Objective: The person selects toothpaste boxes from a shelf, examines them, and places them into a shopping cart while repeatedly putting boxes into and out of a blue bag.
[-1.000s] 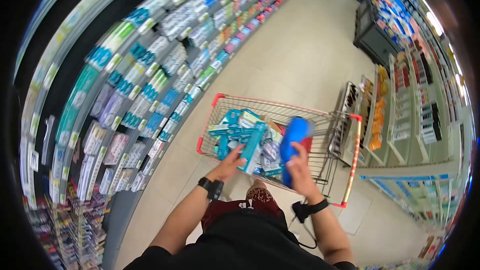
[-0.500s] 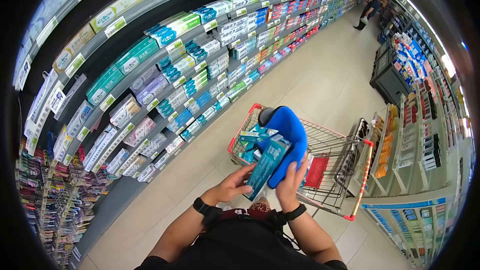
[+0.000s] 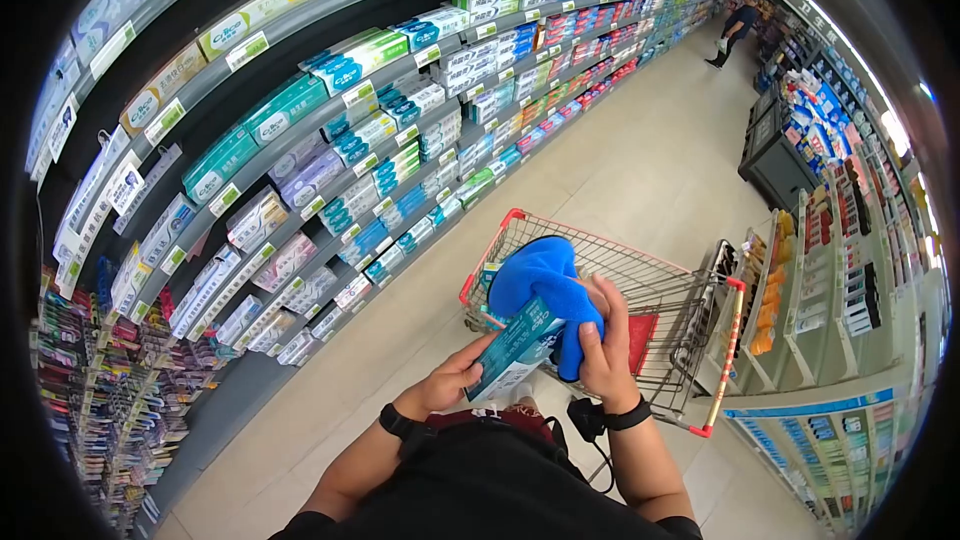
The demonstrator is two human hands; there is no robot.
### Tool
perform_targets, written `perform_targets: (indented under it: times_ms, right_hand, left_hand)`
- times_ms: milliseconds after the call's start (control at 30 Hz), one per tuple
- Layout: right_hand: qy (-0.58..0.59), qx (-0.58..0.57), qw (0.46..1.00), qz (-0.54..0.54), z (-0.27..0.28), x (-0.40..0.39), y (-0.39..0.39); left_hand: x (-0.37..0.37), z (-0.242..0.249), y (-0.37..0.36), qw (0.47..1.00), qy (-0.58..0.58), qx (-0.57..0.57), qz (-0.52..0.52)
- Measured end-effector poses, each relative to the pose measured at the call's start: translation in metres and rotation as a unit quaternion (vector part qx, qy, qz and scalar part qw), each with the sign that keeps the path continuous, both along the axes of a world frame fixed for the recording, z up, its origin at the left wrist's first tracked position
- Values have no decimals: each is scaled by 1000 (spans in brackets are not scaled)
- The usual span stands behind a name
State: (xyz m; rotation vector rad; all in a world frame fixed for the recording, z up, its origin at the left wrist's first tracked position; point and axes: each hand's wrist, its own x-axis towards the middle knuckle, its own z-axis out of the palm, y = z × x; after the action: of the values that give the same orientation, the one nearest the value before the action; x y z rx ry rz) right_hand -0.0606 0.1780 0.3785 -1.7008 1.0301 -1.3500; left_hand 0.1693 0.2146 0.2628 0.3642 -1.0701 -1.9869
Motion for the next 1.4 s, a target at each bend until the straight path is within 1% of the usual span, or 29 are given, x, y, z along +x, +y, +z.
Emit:
perform_targets:
  times_ms: [67,100,133,200,233,267,300,367,400,467,567,667,700,767,867,900,1000,1033,1067,1133,1200,1300,1400]
  right_hand:
    - [3,61,998,12,10,-11,-4]
    - [5,68,997,45,5,-20,-12]
    - [-73,126,989,34,2,-23,-16]
    - [-226,236,945,16,-1,-25,-22]
    - [-260,251,932,-3,-1,-22,-25]
    - [-182,197,963,-21,-1,-19,-23]
    - [-102,140,984,-39,0,-14,-22]
    - [62,22,996,-53,0,-5,-17]
    - [143,-38,988,-49,0,-1,-15]
    - [216,-151,963,-57,5,4,-13]
    - [274,-224,932,-79,-3,5,-10]
    - [271,-251,925,-87,-7,4,-2]
    - [285,-276,913,-93,-9,7,0]
    - [314,-321,888,-103,-14,15,7]
    - [301,-276,911,-48,-25,33,10]
    - [330,-262,907,-28,-26,40,15]
    - [309,-248,915,76,-38,54,24]
    - [309,-244,913,110,-44,59,28]
    - [312,-237,910,137,-44,64,35]
    - [316,-227,900,195,-43,74,46]
    - [303,-232,891,245,-49,79,48]
    - [272,-260,873,311,-44,87,43]
    - [233,-219,912,259,-74,89,36]
  left_hand:
    - [2,7,-1,1000,-10,-10,-11]
    - [2,11,-1,1000,-9,-9,-18]
    - [3,15,-2,1000,-9,-9,-25]
    - [0,16,-3,999,7,13,-32]
    - [-3,12,-3,999,23,34,-34]
    - [-7,9,-3,997,40,55,-35]
    - [-12,7,-3,1000,-14,24,0]
    - [-19,4,-2,990,-119,-36,72]
    - [-20,4,-1,991,-108,-47,70]
    - [-22,7,-1,992,-85,-70,66]
    - [-25,16,-1,991,-93,-68,71]
    - [-23,15,1,989,-110,-65,75]
    - [-23,16,0,992,-89,-58,65]
    - [-24,19,4,996,-36,36,70]
    - [-26,28,8,981,62,154,96]
    - [-25,29,10,971,97,187,109]
    - [-13,10,11,949,161,243,121]
    - [-6,1,8,947,160,246,128]
    - [2,-7,8,948,177,242,108]
    - [19,-2,5,947,212,228,74]
    - [32,10,5,931,245,252,93]
    - [45,-4,7,940,233,211,130]
    - [54,-22,16,953,182,159,184]
